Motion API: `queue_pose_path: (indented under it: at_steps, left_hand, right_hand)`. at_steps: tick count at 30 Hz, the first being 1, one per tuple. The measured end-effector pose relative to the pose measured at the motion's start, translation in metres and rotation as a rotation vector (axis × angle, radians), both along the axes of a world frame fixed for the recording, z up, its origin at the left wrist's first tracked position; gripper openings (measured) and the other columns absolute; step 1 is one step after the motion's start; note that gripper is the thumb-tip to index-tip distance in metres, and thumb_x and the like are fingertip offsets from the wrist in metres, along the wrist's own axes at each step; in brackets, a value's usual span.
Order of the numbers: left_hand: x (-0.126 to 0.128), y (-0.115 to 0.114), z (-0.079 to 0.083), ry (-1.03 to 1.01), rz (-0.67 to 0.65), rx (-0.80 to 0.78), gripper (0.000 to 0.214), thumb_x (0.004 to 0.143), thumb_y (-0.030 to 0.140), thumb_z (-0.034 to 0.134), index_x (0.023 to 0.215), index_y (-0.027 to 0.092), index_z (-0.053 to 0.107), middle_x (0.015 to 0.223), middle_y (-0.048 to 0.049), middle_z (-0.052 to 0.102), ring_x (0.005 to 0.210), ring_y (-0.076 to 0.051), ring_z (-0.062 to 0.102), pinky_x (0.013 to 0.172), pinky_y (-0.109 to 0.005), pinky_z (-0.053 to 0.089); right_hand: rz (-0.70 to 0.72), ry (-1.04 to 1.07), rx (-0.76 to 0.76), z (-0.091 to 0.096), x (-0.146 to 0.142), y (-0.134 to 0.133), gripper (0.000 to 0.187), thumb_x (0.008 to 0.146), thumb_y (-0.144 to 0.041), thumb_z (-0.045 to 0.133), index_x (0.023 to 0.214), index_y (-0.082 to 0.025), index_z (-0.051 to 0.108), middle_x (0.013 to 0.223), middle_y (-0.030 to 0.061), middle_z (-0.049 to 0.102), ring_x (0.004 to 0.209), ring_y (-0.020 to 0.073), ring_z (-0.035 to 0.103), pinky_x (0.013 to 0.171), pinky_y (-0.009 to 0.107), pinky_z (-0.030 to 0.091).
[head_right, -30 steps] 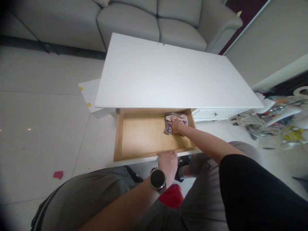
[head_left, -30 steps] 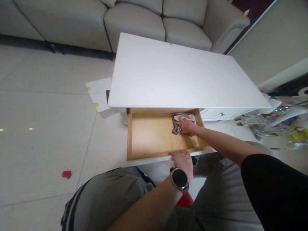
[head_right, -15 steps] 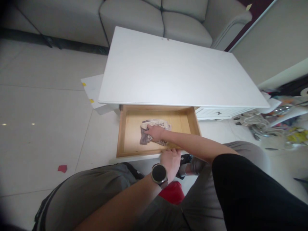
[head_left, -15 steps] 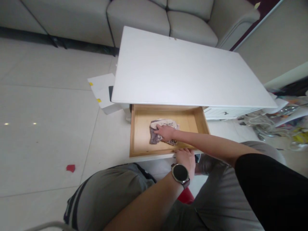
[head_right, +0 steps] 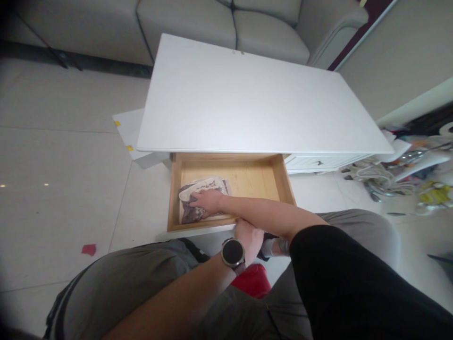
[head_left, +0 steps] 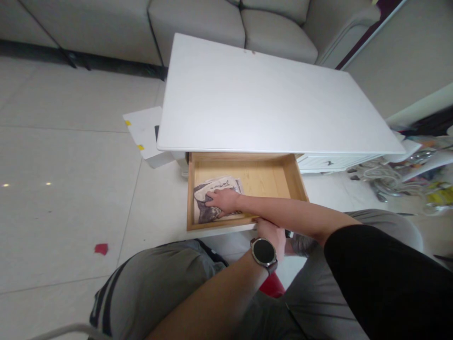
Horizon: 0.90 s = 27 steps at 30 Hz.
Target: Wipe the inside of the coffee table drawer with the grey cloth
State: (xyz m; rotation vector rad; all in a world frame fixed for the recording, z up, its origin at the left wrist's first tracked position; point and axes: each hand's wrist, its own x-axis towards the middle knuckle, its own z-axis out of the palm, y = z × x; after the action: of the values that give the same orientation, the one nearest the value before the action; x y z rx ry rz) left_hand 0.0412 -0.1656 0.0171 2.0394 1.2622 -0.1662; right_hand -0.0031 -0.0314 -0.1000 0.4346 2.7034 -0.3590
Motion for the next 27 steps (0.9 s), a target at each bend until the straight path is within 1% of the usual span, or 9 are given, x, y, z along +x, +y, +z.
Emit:
queue_pose_path:
  at_steps: [2, 4, 7, 10, 13, 16, 19, 22, 27]
  left_hand:
    - [-0.002, 0.004, 0.003, 0.044, -0.039, -0.008, 0.044, 0.102, 0.010, 0.037, 0.135, 0.008, 0.065, 0.128, -0.0230, 0.070, 0.120, -0.038, 0.064, 0.095, -0.053, 0.050]
    - [-0.003, 0.006, 0.004, 0.059, -0.023, 0.006, 0.045, 0.103, 0.010, 0.032, 0.138, 0.010, 0.062, 0.125, -0.0212, 0.070, 0.116, -0.035, 0.066, 0.094, -0.052, 0.051]
    - [-0.003, 0.006, 0.003, 0.074, -0.010, 0.017, 0.046, 0.104, 0.010, 0.030, 0.140, 0.011, 0.058, 0.125, -0.0211, 0.069, 0.115, -0.034, 0.066, 0.094, -0.051, 0.052]
    - [-0.002, 0.006, 0.003, 0.088, -0.022, 0.024, 0.044, 0.103, 0.010, 0.032, 0.139, 0.010, 0.058, 0.123, -0.0211, 0.069, 0.115, -0.034, 0.066, 0.094, -0.052, 0.052]
    - [-0.003, 0.006, 0.004, 0.091, -0.025, 0.028, 0.043, 0.103, 0.010, 0.034, 0.138, 0.010, 0.058, 0.120, -0.0211, 0.069, 0.114, -0.034, 0.067, 0.093, -0.052, 0.053]
    - [-0.004, 0.005, 0.005, 0.087, -0.030, 0.033, 0.042, 0.104, 0.010, 0.033, 0.137, 0.010, 0.059, 0.120, -0.0208, 0.070, 0.113, -0.034, 0.067, 0.092, -0.051, 0.053]
    - [-0.005, 0.005, 0.007, 0.090, -0.039, 0.050, 0.041, 0.104, 0.011, 0.034, 0.136, 0.011, 0.060, 0.119, -0.0198, 0.070, 0.113, -0.033, 0.067, 0.092, -0.050, 0.054]
    - [-0.007, 0.005, 0.008, 0.084, -0.044, 0.069, 0.040, 0.103, 0.010, 0.036, 0.136, 0.011, 0.059, 0.118, -0.0191, 0.071, 0.111, -0.032, 0.068, 0.090, -0.048, 0.054]
    - [-0.010, 0.005, 0.009, 0.079, -0.051, 0.070, 0.039, 0.104, 0.012, 0.036, 0.137, 0.011, 0.058, 0.120, -0.0180, 0.071, 0.110, -0.032, 0.068, 0.090, -0.048, 0.054]
  right_hand:
    - [-0.068, -0.045, 0.013, 0.003, 0.027, 0.012, 0.064, 0.089, -0.058, 0.071, 0.143, -0.028, 0.053, 0.150, 0.0164, 0.044, 0.119, 0.0350, 0.060, 0.086, 0.044, 0.055]
    - [-0.192, -0.114, 0.047, 0.007, 0.062, 0.028, 0.071, 0.087, -0.058, 0.073, 0.146, -0.025, 0.051, 0.151, 0.0182, 0.044, 0.118, 0.0348, 0.061, 0.090, 0.044, 0.054]
    - [-0.406, -0.290, 0.100, 0.016, 0.128, 0.051, 0.080, 0.085, -0.059, 0.073, 0.152, -0.022, 0.047, 0.154, 0.0219, 0.041, 0.119, 0.0375, 0.063, 0.093, 0.047, 0.053]
    - [-0.591, -0.544, 0.059, 0.024, 0.194, 0.059, 0.100, 0.077, -0.058, 0.080, 0.160, -0.022, 0.039, 0.164, 0.0257, 0.030, 0.125, 0.0412, 0.062, 0.100, 0.051, 0.051]
    - [-0.558, -0.554, -0.051, 0.024, 0.237, 0.052, 0.118, 0.060, -0.045, 0.092, 0.162, -0.018, 0.038, 0.167, 0.0284, 0.025, 0.126, 0.0404, 0.063, 0.106, 0.049, 0.049]
    - [-0.493, -0.525, -0.136, 0.014, 0.244, 0.043, 0.122, 0.048, -0.030, 0.095, 0.159, -0.019, 0.045, 0.168, 0.0279, 0.026, 0.122, 0.0358, 0.066, 0.104, 0.043, 0.052]
    - [-0.479, -0.635, -0.098, 0.004, 0.231, 0.044, 0.122, 0.044, -0.021, 0.094, 0.157, -0.025, 0.047, 0.170, 0.0232, 0.027, 0.122, 0.0328, 0.066, 0.099, 0.040, 0.055]
    - [-0.380, -0.672, -0.030, -0.001, 0.225, 0.048, 0.117, 0.051, -0.025, 0.093, 0.158, -0.027, 0.045, 0.169, 0.0223, 0.030, 0.122, 0.0335, 0.066, 0.095, 0.041, 0.057]
    - [-0.274, -0.590, 0.019, 0.000, 0.239, 0.046, 0.104, 0.065, -0.028, 0.088, 0.158, -0.023, 0.042, 0.161, 0.0299, 0.038, 0.104, 0.0355, 0.073, 0.084, 0.043, 0.057]
